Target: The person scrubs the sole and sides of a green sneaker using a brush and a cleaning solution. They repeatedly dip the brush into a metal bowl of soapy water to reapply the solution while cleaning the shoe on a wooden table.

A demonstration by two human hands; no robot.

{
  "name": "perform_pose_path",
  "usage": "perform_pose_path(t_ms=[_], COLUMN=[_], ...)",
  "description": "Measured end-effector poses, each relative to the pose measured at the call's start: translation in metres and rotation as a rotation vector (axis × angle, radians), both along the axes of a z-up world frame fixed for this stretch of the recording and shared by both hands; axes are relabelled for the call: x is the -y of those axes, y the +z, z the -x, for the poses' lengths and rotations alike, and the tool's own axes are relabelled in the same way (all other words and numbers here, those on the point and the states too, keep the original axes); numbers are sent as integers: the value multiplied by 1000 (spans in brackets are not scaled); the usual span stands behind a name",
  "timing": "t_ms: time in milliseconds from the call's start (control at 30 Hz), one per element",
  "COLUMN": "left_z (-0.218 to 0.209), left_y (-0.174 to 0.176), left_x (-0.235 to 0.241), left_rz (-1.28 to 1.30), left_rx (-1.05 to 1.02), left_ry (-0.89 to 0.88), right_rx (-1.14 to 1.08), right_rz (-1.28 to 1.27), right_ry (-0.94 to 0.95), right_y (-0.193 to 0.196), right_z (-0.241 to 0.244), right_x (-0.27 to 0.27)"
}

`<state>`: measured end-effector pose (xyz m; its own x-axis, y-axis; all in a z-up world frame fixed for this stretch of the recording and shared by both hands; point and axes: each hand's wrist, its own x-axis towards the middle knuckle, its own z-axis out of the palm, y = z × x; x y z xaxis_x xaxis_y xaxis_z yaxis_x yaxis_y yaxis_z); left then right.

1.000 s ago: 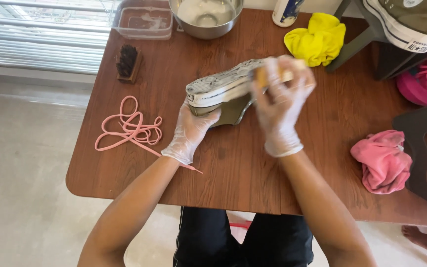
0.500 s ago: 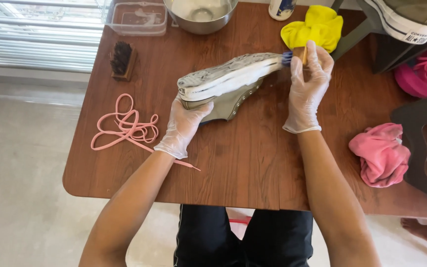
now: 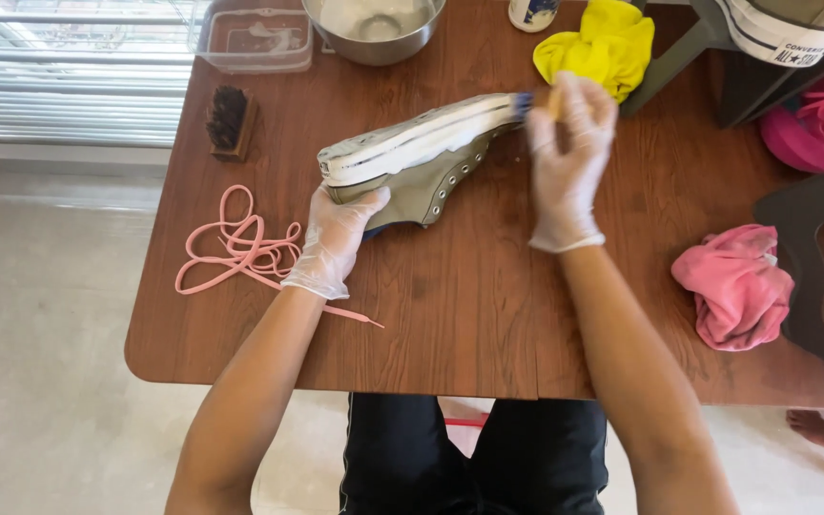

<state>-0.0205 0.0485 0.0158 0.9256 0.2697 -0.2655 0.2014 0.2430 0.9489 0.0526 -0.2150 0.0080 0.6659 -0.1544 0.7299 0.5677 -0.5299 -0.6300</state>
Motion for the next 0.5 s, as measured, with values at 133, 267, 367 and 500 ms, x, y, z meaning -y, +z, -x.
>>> perform_pose_path(t_ms=[133,267,367,500], left_z=[-2,-8,-2,-3], left_y=[-2,-15,-3,-1], left_x=[-2,-13,-17,-25], left_rz=[-39,68,41,7], left_rx=[-39,18,-51,-15], left_ry=[7,36,47,-25], right_rx=[-234,-101,-48,-188], right_rz=[-562,-213,-103,-313], right_ry=[181,180,227,142], right_y=[-14,20,6,0], right_z=[-20,14,5,-7], right_x=[22,-16,-3,7])
